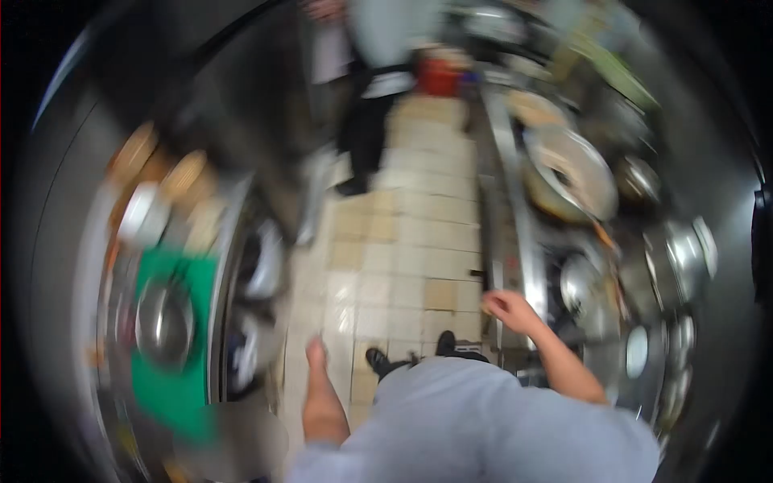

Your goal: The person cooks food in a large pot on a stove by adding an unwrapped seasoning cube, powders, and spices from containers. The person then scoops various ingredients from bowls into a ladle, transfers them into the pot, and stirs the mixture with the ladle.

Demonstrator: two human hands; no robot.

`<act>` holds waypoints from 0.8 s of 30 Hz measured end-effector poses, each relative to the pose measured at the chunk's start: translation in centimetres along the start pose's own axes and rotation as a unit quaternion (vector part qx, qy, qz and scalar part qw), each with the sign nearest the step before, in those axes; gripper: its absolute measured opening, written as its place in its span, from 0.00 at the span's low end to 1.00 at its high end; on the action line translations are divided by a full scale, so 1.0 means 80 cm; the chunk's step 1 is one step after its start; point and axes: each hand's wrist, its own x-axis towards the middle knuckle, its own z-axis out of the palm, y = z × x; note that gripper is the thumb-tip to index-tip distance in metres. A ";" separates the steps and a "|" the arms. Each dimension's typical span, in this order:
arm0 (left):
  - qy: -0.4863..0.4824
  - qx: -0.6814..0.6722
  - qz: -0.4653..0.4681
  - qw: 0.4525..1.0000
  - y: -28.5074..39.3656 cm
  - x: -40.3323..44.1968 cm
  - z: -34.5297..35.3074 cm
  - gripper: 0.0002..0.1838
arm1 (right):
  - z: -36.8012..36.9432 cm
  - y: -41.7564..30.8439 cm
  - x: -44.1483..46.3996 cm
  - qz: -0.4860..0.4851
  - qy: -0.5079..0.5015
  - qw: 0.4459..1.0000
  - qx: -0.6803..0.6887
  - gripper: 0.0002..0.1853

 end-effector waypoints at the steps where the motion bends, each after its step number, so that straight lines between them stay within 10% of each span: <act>1: -0.123 -0.002 -0.054 0.991 -0.072 0.062 0.024 0.20 | -0.026 -0.007 0.008 -0.006 0.002 0.998 -0.062 0.12; 5: -0.367 0.321 0.017 0.873 -0.037 -0.042 0.126 0.18 | -0.105 0.005 0.021 -0.025 0.109 0.991 -0.072 0.13; 7: -0.373 0.350 0.044 0.858 -0.015 -0.046 0.132 0.19 | -0.142 0.005 0.019 0.029 -0.007 0.995 -0.090 0.13; 15: -0.085 0.135 -0.079 0.984 0.129 0.006 0.061 0.10 | -0.308 0.067 0.012 -0.029 0.140 0.988 -0.058 0.11; 18: -0.023 0.039 -0.106 0.993 0.178 0.015 0.053 0.10 | -0.388 0.111 0.026 0.094 0.139 0.983 -0.078 0.09; 24: -0.043 0.108 -0.047 0.992 0.230 0.007 0.128 0.11 | -0.496 0.180 0.070 0.065 0.431 0.900 -0.015 0.23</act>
